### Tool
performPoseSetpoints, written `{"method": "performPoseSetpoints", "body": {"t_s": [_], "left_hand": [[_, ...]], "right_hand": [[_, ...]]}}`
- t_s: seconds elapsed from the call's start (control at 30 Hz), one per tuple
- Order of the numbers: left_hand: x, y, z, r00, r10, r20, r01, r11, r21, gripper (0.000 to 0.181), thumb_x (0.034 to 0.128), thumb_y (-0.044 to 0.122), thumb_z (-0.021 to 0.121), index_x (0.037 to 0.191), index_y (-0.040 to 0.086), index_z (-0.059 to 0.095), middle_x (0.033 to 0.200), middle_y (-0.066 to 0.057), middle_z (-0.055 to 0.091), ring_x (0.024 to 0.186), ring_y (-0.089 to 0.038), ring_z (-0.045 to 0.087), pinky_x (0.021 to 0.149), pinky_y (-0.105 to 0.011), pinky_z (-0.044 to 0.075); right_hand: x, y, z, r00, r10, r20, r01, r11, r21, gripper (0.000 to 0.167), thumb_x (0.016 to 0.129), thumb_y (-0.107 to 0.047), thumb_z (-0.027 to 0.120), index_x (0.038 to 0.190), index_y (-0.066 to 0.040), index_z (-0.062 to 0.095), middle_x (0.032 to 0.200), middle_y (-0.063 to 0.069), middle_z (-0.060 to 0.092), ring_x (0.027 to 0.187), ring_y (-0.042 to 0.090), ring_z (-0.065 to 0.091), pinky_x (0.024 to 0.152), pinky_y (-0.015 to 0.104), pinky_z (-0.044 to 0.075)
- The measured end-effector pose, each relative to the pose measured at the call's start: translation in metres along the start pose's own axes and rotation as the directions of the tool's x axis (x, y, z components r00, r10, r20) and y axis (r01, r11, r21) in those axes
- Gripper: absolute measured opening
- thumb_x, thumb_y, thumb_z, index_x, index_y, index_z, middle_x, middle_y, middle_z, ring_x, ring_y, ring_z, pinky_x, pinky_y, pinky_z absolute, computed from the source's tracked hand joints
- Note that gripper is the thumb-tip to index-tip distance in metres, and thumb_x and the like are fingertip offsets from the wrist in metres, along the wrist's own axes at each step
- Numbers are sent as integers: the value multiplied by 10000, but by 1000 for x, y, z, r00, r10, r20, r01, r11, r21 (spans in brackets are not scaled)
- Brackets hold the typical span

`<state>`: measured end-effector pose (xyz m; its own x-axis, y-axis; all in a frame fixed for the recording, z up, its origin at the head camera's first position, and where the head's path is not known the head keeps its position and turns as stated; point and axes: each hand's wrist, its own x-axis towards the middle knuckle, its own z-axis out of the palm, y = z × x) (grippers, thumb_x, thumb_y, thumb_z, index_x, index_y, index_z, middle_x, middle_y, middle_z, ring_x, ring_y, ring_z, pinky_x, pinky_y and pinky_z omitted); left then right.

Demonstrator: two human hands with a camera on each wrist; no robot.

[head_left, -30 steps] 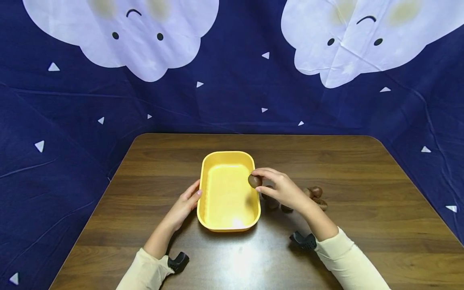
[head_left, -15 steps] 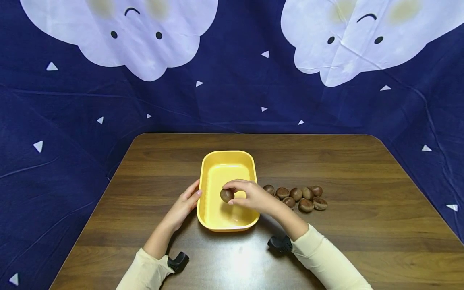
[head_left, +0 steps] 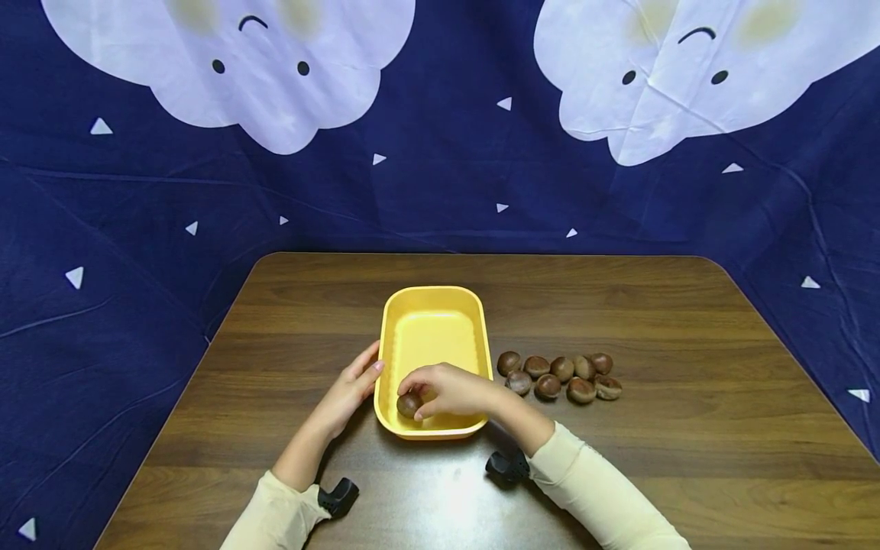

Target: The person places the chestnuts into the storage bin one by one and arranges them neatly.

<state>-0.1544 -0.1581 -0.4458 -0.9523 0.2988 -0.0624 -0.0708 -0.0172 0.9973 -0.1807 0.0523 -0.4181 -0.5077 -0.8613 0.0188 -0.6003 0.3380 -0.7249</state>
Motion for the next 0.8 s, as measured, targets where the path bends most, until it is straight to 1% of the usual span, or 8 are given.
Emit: {"method": "performPoseSetpoints", "body": {"t_s": [0.17, 0.37, 0.5, 0.8], "left_hand": [[1, -1, 0, 1000, -2, -4, 2, 1000, 4, 539, 967, 227, 418, 1418, 28, 200, 1428, -177, 239, 1232, -303, 329, 974, -393, 334], [1, -1, 0, 1000, -3, -6, 3, 1000, 5, 536, 967, 227, 417, 1418, 33, 202, 1425, -175, 247, 1228, -303, 336, 972, -391, 334], [1, -1, 0, 1000, 6, -3, -6, 1000, 13, 550, 966, 233, 418, 1418, 17, 191, 1424, -190, 240, 1226, -309, 333, 971, -390, 336], [1, -1, -1, 1000, 2, 2, -2, 1000, 6, 549, 965, 242, 421, 1420, 33, 196, 1425, -175, 246, 1230, -305, 330, 976, -411, 326]], "right_hand": [[2, 1, 3, 998, 34, 52, -32, 999, -23, 333, 729, -46, 729, 1036, -65, 602, 982, -38, 589, 877, 17, 521, 796, 139, 423], [2, 2, 5, 996, 52, 78, -45, 995, -88, 314, 713, -52, 742, 994, -78, 606, 904, -76, 573, 802, 25, 512, 734, 139, 424], [3, 2, 6, 994, 61, 90, -50, 992, -112, 304, 724, -61, 737, 994, -89, 599, 896, -90, 563, 798, 21, 507, 727, 137, 420], [2, 3, 8, 994, 69, 79, -66, 997, -42, 276, 744, -33, 711, 989, -77, 591, 877, -73, 574, 801, 25, 532, 731, 145, 435]]}}
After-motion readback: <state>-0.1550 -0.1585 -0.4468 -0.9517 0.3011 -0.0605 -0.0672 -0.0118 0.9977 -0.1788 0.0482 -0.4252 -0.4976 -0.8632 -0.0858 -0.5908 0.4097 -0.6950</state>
